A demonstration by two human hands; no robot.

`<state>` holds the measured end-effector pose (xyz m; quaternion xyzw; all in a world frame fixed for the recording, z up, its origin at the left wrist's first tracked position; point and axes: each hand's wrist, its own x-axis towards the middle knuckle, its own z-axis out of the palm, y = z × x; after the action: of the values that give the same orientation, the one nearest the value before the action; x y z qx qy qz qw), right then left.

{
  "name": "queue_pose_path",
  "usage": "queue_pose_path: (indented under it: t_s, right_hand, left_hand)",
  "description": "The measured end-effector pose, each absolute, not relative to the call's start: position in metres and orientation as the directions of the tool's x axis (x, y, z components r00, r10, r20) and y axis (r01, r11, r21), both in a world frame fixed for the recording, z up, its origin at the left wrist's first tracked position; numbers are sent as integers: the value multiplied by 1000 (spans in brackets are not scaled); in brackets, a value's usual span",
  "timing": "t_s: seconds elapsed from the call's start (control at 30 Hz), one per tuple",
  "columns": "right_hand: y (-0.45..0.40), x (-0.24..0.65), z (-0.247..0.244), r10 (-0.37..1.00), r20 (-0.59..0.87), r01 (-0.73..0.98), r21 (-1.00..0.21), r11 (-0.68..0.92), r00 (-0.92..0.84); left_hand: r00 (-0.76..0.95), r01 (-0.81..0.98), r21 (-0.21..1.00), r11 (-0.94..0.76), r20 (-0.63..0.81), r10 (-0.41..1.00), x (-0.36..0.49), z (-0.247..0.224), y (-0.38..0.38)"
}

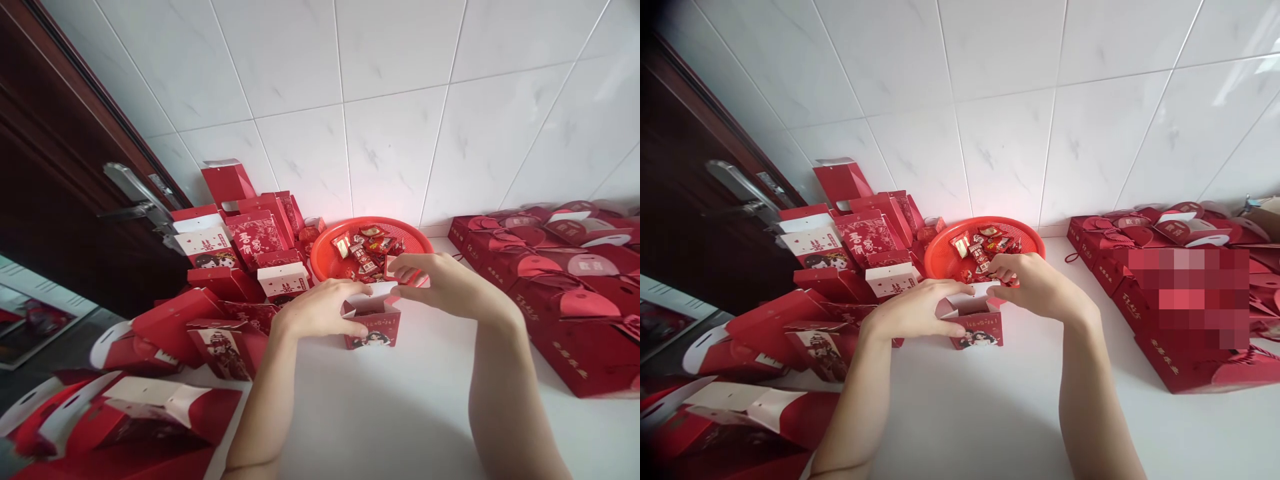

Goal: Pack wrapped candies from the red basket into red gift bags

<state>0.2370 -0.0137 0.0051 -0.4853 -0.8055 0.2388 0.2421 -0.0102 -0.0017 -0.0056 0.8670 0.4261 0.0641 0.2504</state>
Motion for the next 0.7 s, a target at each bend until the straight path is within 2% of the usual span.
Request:
queue_pose_path:
  t_s: [0.1, 0.17, 0.23, 0.33, 0.4, 0.5, 0.7]
  right_hand:
    - [-9, 240, 3, 890, 182, 660, -613, 435, -417]
    - [-7, 242, 4, 883, 199, 626, -639, 446, -426]
    - [-5, 244, 5, 884, 218, 575, -691, 439, -414]
    - [-2, 243, 4, 873, 223, 432, -799, 419, -435]
    - [0, 236, 2, 836, 224, 286, -869, 404, -501]
    - [5, 222, -3, 836, 239, 140, -927, 347, -494]
    - [10, 220, -6, 948, 200, -36, -980, 197, -249]
  left_hand:
    - [660, 670, 485, -563, -41, 750, -6, -9, 3]
    - [681, 608, 535, -587, 29, 732, -4, -8, 5]
    - [652, 524, 609, -595, 163, 741, -4, -5, 6]
    - [419, 383, 723, -575, 418, 806, -5, -3, 5]
    - [213, 285, 782, -554, 512, 832, -4, -3, 6]
    - [31, 191, 826, -530, 534, 845, 1, -6, 6]
    - [-21, 36, 894, -446, 447, 894, -3, -2, 9]
